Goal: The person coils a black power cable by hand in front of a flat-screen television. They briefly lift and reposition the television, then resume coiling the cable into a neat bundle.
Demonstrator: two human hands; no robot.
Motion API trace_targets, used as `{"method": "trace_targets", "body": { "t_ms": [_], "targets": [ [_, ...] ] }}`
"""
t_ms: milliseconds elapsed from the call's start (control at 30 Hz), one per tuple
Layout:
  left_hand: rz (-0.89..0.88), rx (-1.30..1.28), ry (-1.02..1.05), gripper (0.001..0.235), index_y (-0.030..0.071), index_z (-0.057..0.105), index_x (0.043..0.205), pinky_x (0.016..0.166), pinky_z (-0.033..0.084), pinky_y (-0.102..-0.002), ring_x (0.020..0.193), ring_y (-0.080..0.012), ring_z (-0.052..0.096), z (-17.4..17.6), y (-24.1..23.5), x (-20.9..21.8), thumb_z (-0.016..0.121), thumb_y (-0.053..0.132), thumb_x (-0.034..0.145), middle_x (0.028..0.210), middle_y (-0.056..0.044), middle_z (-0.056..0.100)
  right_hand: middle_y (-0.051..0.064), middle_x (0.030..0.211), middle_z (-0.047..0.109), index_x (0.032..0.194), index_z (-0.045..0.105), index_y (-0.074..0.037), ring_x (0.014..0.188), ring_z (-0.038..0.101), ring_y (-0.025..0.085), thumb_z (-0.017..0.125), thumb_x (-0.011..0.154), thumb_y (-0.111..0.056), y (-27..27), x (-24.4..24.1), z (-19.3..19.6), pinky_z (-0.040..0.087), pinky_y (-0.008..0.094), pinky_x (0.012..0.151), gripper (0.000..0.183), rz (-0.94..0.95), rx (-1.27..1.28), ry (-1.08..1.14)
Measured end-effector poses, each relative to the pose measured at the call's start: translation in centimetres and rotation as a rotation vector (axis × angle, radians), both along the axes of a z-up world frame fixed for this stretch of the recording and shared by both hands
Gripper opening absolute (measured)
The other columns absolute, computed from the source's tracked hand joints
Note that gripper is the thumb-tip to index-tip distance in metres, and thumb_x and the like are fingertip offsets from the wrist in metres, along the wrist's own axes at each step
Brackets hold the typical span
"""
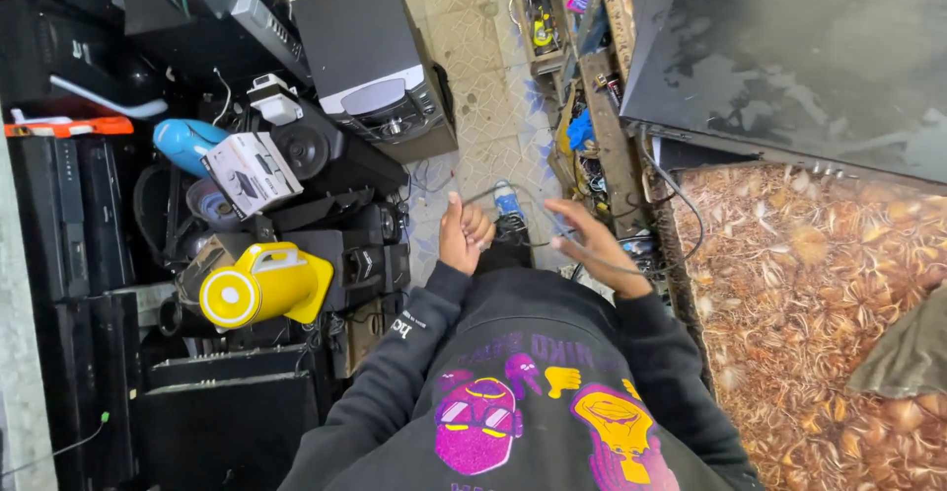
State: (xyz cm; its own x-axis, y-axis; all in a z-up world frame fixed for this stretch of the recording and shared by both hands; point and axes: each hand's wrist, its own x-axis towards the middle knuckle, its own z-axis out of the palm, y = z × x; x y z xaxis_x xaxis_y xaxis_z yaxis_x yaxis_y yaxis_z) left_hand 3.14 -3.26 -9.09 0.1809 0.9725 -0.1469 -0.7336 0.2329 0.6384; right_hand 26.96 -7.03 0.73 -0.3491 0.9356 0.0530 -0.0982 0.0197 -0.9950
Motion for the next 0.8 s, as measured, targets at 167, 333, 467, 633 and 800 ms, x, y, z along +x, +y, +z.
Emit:
{"method": "trace_targets", "body": {
  "t_ms": [167,333,467,633,800],
  "targets": [
    [0.066,0.008,-0.151,0.058,0.022,0.029,0.059,0.039,0.025,-0.018,0.037,-0.0028,0.025,7.1,2.5,-0.9,0.040,0.047,0.111,0.051,0.011,0.019,0.030,0.144,0.055,0.149,0.049,-0.003,0.138,0.046,0.051,0.072,0.092,-0.032,-1.4,-1.9,-14.3,0.028,0.071,0.114,0.067,0.217,-0.103,-0.794],
    [0.043,0.024,-0.405,0.056,0.020,0.031,0.062,0.042,0.026,-0.019,0.041,-0.0035,0.025,12.9,1.8,-2.4,0.037,0.048,0.111,0.054,0.009,0.019,0.025,0.131,0.063,0.160,0.034,-0.005,0.124,0.063,0.039,0.066,0.100,-0.026,-0.4,-0.9,-11.1,0.053,0.056,0.099,0.072,-0.036,-0.283,-0.623],
    [-0.006,0.006,-0.529,0.056,0.020,0.034,0.063,0.042,0.026,-0.020,0.041,-0.0050,0.026,15.7,0.8,-1.3,0.039,0.050,0.109,0.054,0.009,0.022,0.025,0.117,0.070,0.160,0.037,-0.008,0.113,0.067,0.045,0.067,0.099,-0.033,1.1,-1.8,-12.1,0.056,0.055,0.090,0.072,0.069,-0.264,-0.677],
    [-0.098,0.057,-0.692,0.055,0.020,0.035,0.064,0.044,0.028,-0.022,0.042,-0.0068,0.027,19.9,-0.1,0.5,0.035,0.051,0.109,0.054,0.007,0.024,0.023,0.123,0.072,0.138,0.064,-0.007,0.116,0.068,0.042,0.063,0.102,-0.029,1.1,-3.8,-16.0,0.057,0.048,0.093,0.043,0.176,-0.275,-0.812],
    [-0.174,0.156,-0.654,0.055,0.021,0.037,0.064,0.045,0.030,-0.022,0.042,-0.0066,0.028,20.1,-0.7,-0.4,0.035,0.053,0.108,0.053,0.007,0.026,0.018,0.081,0.066,0.096,0.066,-0.006,0.075,0.063,0.034,0.051,0.106,-0.032,3.6,1.9,-25.4,0.052,0.042,0.065,0.031,-0.091,-0.225,-0.856]
  ]
}}
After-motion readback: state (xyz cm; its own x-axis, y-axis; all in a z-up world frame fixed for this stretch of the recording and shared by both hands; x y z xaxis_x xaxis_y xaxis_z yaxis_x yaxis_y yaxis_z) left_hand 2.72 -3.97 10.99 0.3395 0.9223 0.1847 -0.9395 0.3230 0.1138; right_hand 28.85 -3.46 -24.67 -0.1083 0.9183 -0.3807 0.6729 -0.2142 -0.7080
